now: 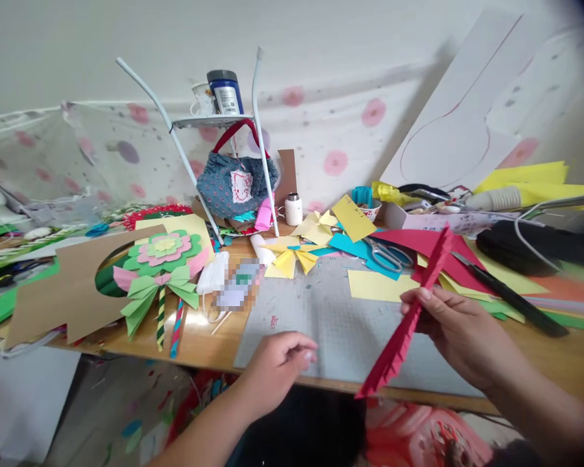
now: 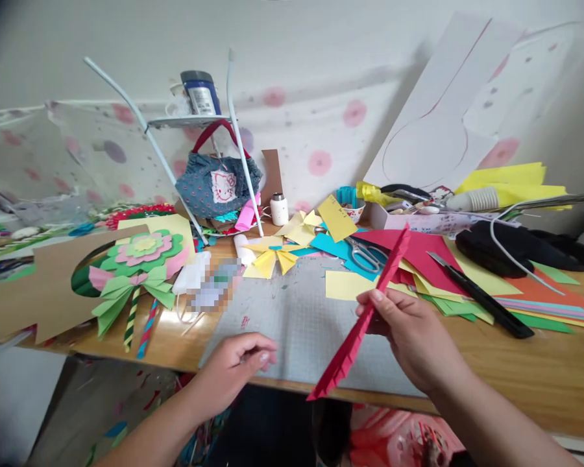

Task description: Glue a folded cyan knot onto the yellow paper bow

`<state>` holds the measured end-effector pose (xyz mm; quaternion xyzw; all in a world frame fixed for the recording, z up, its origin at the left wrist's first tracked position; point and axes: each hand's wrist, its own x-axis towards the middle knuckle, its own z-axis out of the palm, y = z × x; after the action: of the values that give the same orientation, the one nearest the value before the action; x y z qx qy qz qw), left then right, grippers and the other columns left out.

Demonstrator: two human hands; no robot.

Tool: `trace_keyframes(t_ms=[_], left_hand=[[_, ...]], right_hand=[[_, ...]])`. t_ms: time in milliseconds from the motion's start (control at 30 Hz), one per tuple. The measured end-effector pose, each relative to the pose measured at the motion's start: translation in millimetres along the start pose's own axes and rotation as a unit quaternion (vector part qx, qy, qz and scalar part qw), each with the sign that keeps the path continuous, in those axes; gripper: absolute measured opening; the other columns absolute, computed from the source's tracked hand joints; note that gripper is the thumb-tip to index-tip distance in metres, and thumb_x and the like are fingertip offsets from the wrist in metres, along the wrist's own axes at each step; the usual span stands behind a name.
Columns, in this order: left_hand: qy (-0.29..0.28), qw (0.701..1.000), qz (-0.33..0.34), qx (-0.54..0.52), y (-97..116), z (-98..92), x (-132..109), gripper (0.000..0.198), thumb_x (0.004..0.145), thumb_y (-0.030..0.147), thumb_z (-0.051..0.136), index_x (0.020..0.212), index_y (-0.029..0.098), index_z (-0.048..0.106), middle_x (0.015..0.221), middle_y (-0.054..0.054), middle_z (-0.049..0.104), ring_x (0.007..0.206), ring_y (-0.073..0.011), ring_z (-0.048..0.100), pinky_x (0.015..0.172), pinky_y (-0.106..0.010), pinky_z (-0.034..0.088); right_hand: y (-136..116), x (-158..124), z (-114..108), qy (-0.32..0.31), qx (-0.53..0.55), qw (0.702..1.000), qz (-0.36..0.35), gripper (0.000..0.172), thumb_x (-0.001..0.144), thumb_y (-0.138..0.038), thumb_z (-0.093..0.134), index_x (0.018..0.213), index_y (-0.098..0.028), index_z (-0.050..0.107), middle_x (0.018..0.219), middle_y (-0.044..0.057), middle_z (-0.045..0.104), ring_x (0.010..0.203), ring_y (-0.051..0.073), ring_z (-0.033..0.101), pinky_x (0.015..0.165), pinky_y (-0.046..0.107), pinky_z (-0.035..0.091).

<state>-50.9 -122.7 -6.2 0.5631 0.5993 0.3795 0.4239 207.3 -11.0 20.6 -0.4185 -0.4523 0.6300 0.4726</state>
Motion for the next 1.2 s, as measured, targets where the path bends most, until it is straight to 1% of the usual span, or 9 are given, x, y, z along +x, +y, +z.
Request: trace_keyframes(t_ms=[167, 333, 400, 500, 733, 867, 967, 1100, 1200], left_hand=[[0.034, 0.999, -0.01, 0.008, -7, -24.6, 11, 0.025, 0.083, 0.035, 0.053, 0.086, 0.014, 0.067, 0.076, -0.006, 0.068, 0.071, -0.0189, 0.063, 0.067, -0.03, 0.05], [-0.044, 0.995, -0.008, -0.084, 21, -8.0, 57, 0.025, 0.079, 0.038, 0.064, 0.09, 0.016, 0.069, 0.083, -0.006, 0.07, 0.082, -0.0204, 0.064, 0.076, -0.032, 0.049], [-0.082, 0.981, -0.032, -0.175, 36, 9.2, 81, 0.031, 0.072, 0.038, 0.074, 0.093, 0.015, 0.071, 0.091, -0.008, 0.071, 0.088, -0.0221, 0.064, 0.08, -0.032, 0.048], [-0.111, 0.965, -0.05, -0.233, 51, 34.0, 112, 0.037, 0.069, 0.043, 0.075, 0.09, 0.012, 0.072, 0.091, -0.011, 0.071, 0.08, -0.0229, 0.065, 0.068, -0.032, 0.049], [0.033, 0.925, -0.073, -0.372, 28, 33.9, 148, 0.035, 0.068, 0.043, 0.075, 0.084, 0.013, 0.067, 0.085, -0.008, 0.07, 0.08, -0.0178, 0.062, 0.071, -0.029, 0.052], [0.122, 0.893, -0.096, -0.421, 13, 18.1, 160, 0.033, 0.068, 0.041, 0.075, 0.084, 0.015, 0.064, 0.077, -0.005, 0.071, 0.072, -0.0168, 0.065, 0.071, -0.029, 0.053], [0.166, 0.878, -0.111, -0.436, 11, 14.1, 164, 0.033, 0.067, 0.042, 0.075, 0.082, 0.016, 0.062, 0.061, -0.001, 0.066, 0.056, -0.0145, 0.061, 0.059, -0.026, 0.052], [0.2, 0.86, -0.115, -0.455, 13, 14.7, 166, 0.035, 0.066, 0.045, 0.076, 0.08, 0.015, 0.063, 0.055, 0.002, 0.061, 0.049, -0.0122, 0.055, 0.053, -0.025, 0.05], [0.214, 0.848, -0.116, -0.47, 13, 13.1, 167, 0.037, 0.064, 0.046, 0.077, 0.08, 0.015, 0.064, 0.054, 0.002, 0.06, 0.048, -0.0116, 0.052, 0.054, -0.026, 0.051]], right_hand=[[-15, 19, -30, -0.008, -0.048, 0.999, -0.025, 0.036, 0.061, -0.051, 0.08, 0.067, -0.017, 0.072, 0.059, 0.004, 0.062, 0.056, 0.011, 0.053, 0.053, 0.021, 0.045], [-18, 29, -26, -0.098, -0.176, 0.979, 0.017, 0.039, 0.074, -0.053, 0.067, 0.071, -0.014, 0.068, 0.062, 0.003, 0.06, 0.056, 0.011, 0.051, 0.055, 0.023, 0.041], [-18, 37, -10, -0.158, -0.273, 0.949, 0.021, 0.039, 0.081, -0.05, 0.058, 0.077, -0.013, 0.066, 0.061, 0.001, 0.058, 0.055, 0.01, 0.048, 0.054, 0.023, 0.038], [-16, 55, 19, -0.225, -0.445, 0.862, -0.088, 0.036, 0.088, -0.037, 0.046, 0.063, -0.014, 0.057, 0.057, -0.002, 0.049, 0.054, 0.008, 0.041, 0.051, 0.021, 0.031], [-10, 110, 46, -0.275, -0.521, 0.799, -0.121, 0.034, 0.086, -0.043, 0.055, 0.07, -0.016, 0.066, 0.056, -0.005, 0.051, 0.054, 0.008, 0.045, 0.048, 0.019, 0.031], [-5, 162, 36, -0.212, -0.595, 0.76, -0.153, 0.029, 0.094, -0.03, 0.046, 0.089, -0.015, 0.07, 0.082, 0.004, 0.067, 0.08, 0.014, 0.06, 0.07, 0.023, 0.045], [6, 201, 38, -0.145, -0.658, 0.714, -0.188, 0.021, 0.093, -0.022, 0.051, 0.105, -0.015, 0.066, 0.108, 0.01, 0.064, 0.103, 0.02, 0.058, 0.09, 0.034, 0.045], [24, 239, 59, -0.095, -0.714, 0.66, -0.215, 0.029, 0.093, -0.032, 0.054, 0.117, -0.017, 0.058, 0.123, 0.009, 0.057, 0.107, 0.021, 0.057, 0.091, 0.043, 0.049], [31, 264, 79, -0.073, -0.727, 0.649, -0.211, 0.031, 0.093, -0.032, 0.054, 0.12, -0.016, 0.056, 0.122, 0.009, 0.057, 0.104, 0.021, 0.059, 0.087, 0.042, 0.051]])
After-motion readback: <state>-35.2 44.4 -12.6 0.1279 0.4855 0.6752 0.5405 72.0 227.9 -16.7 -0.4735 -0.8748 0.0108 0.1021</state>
